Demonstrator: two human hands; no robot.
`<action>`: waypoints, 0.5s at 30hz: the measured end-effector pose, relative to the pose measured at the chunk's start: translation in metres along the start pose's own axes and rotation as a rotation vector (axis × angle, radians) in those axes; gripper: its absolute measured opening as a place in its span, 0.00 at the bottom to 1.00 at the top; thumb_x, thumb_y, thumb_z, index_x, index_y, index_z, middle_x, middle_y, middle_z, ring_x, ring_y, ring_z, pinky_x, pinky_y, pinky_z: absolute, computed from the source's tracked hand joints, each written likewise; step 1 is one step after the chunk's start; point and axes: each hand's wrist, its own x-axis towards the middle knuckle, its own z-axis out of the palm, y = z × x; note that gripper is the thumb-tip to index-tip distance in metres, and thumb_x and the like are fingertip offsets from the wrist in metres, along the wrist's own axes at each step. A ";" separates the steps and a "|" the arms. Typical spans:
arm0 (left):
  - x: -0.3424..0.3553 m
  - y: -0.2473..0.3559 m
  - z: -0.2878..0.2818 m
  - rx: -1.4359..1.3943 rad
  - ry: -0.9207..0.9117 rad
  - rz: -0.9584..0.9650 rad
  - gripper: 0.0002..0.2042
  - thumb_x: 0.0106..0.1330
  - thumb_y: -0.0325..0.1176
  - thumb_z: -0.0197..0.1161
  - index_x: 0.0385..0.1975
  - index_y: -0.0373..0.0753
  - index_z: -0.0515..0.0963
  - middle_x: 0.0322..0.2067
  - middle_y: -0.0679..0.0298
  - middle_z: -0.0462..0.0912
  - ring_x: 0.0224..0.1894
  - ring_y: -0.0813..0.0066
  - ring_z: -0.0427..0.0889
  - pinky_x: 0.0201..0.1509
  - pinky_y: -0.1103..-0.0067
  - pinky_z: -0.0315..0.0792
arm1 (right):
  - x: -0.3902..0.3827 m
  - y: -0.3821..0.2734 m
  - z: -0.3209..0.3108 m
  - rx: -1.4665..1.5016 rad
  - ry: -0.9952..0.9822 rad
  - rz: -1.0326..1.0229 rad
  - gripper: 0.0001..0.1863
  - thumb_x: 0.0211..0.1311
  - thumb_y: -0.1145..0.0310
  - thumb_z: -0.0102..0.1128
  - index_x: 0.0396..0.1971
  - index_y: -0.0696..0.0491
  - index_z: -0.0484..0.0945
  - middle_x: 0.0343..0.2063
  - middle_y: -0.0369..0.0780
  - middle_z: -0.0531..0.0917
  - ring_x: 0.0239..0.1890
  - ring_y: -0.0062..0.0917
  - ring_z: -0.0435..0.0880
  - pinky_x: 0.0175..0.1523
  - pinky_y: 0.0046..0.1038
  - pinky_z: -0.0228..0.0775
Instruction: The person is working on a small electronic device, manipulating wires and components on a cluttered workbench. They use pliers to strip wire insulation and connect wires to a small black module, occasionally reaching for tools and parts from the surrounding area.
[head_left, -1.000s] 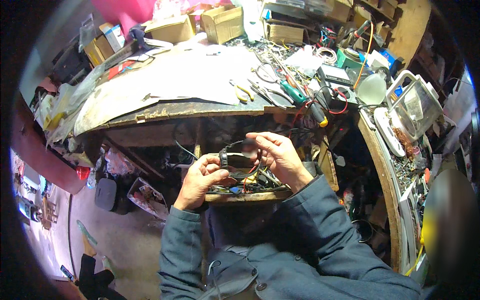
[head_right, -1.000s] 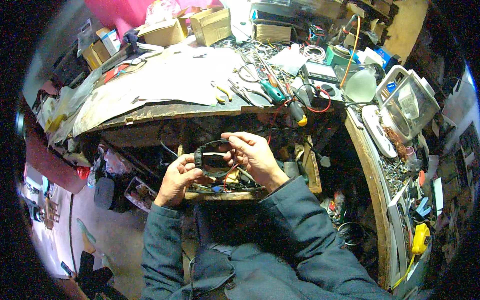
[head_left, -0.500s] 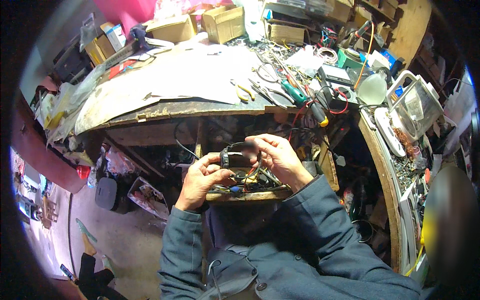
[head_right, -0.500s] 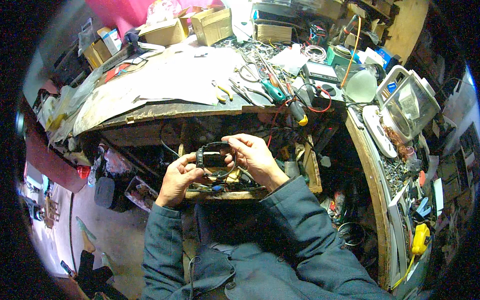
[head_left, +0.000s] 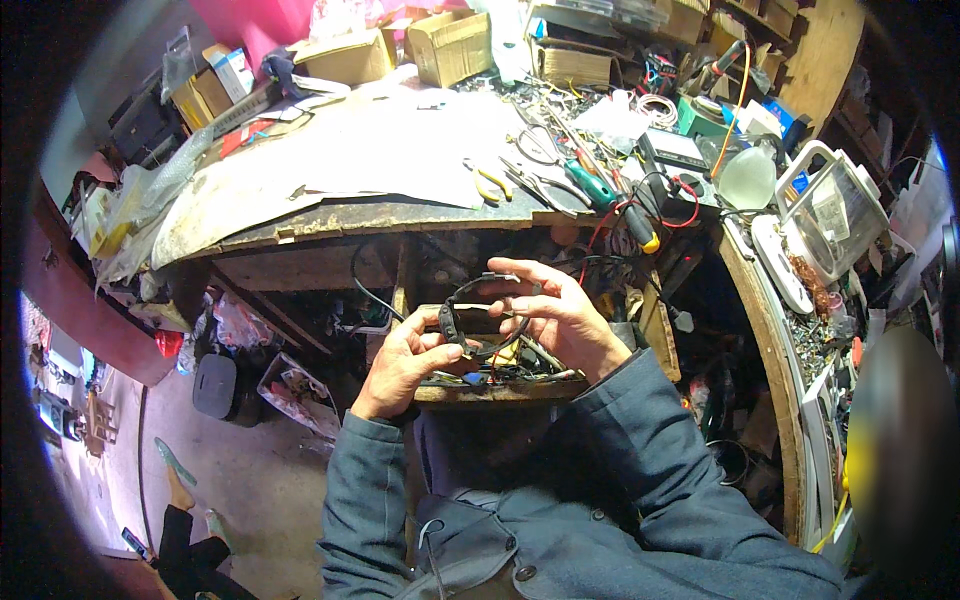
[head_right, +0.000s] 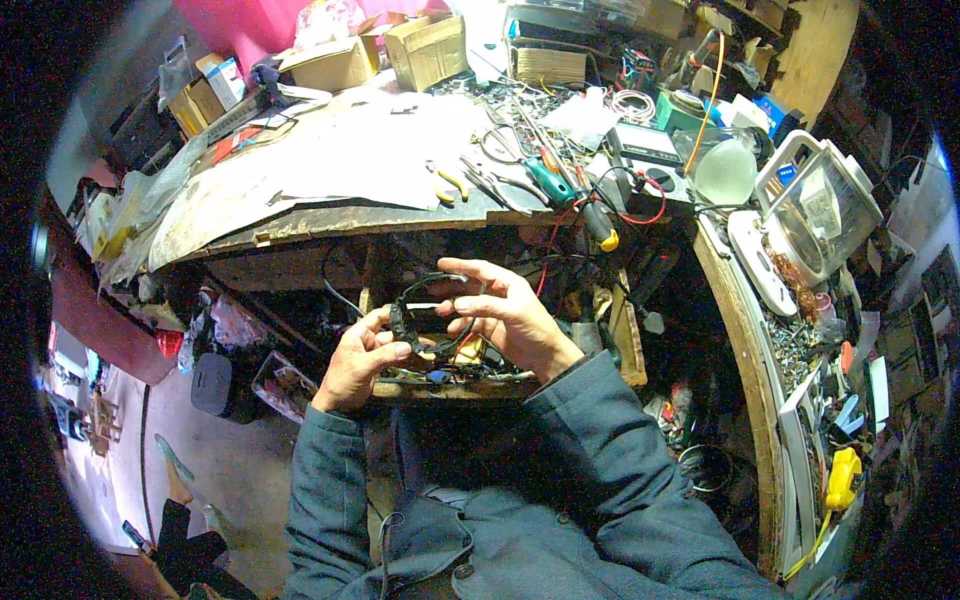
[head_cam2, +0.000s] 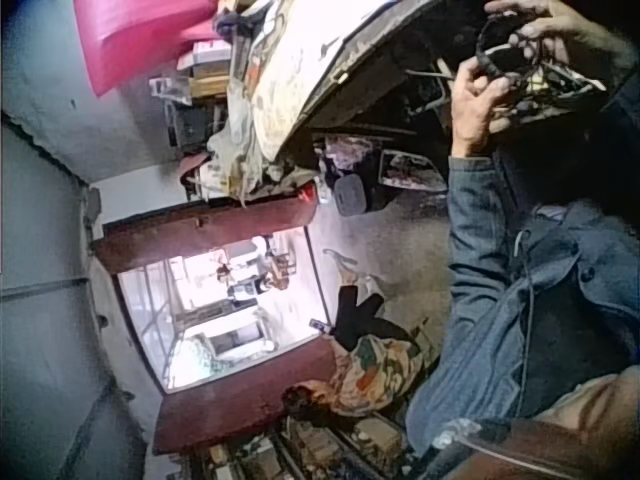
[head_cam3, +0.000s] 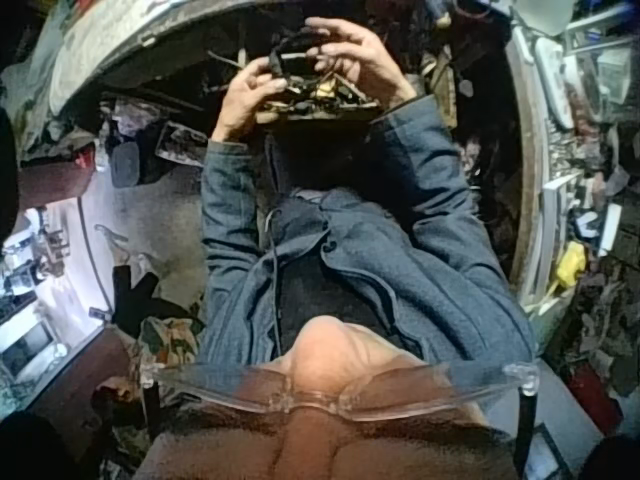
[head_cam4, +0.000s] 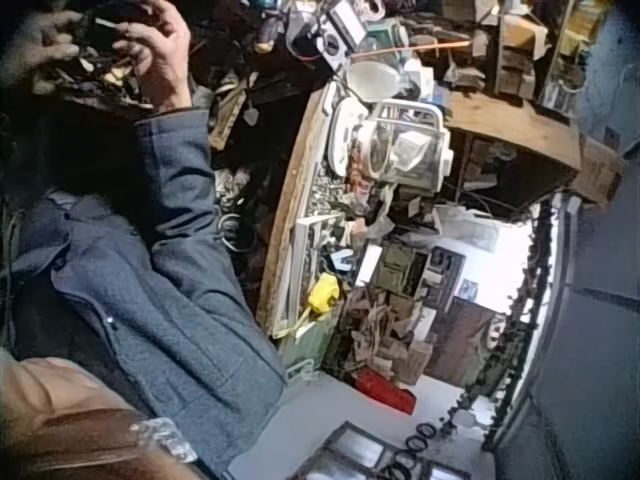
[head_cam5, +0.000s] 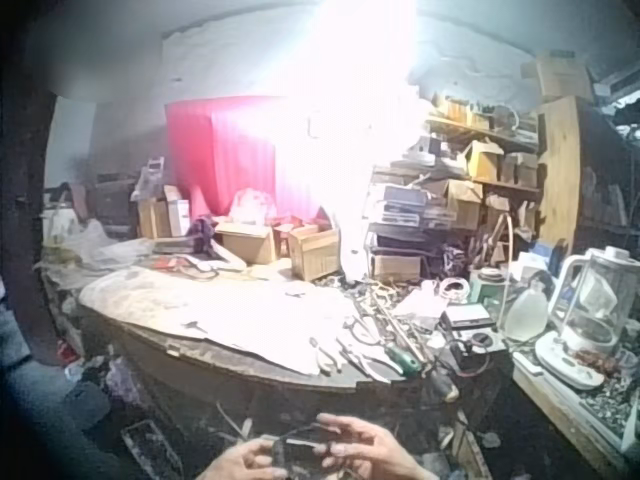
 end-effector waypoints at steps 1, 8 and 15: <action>0.000 0.000 -0.002 0.004 -0.022 -0.002 0.26 0.65 0.25 0.65 0.62 0.32 0.67 0.48 0.53 0.85 0.45 0.67 0.87 0.52 0.73 0.80 | -0.001 -0.002 0.001 0.038 -0.034 0.010 0.34 0.61 0.74 0.68 0.67 0.57 0.67 0.54 0.47 0.80 0.47 0.28 0.84 0.50 0.28 0.81; 0.000 0.001 -0.008 0.023 -0.129 -0.048 0.27 0.65 0.30 0.60 0.64 0.32 0.65 0.50 0.57 0.83 0.49 0.70 0.84 0.58 0.75 0.76 | -0.003 -0.001 0.012 -0.140 -0.088 0.083 0.34 0.64 0.71 0.69 0.68 0.57 0.65 0.48 0.45 0.84 0.44 0.24 0.85 0.44 0.23 0.79; 0.003 -0.003 -0.012 0.097 -0.182 -0.051 0.28 0.65 0.34 0.59 0.65 0.31 0.66 0.50 0.58 0.84 0.50 0.73 0.83 0.58 0.77 0.74 | -0.003 -0.001 0.010 -0.214 -0.001 0.127 0.31 0.63 0.72 0.69 0.65 0.57 0.69 0.35 0.38 0.86 0.26 0.15 0.82 0.25 0.16 0.73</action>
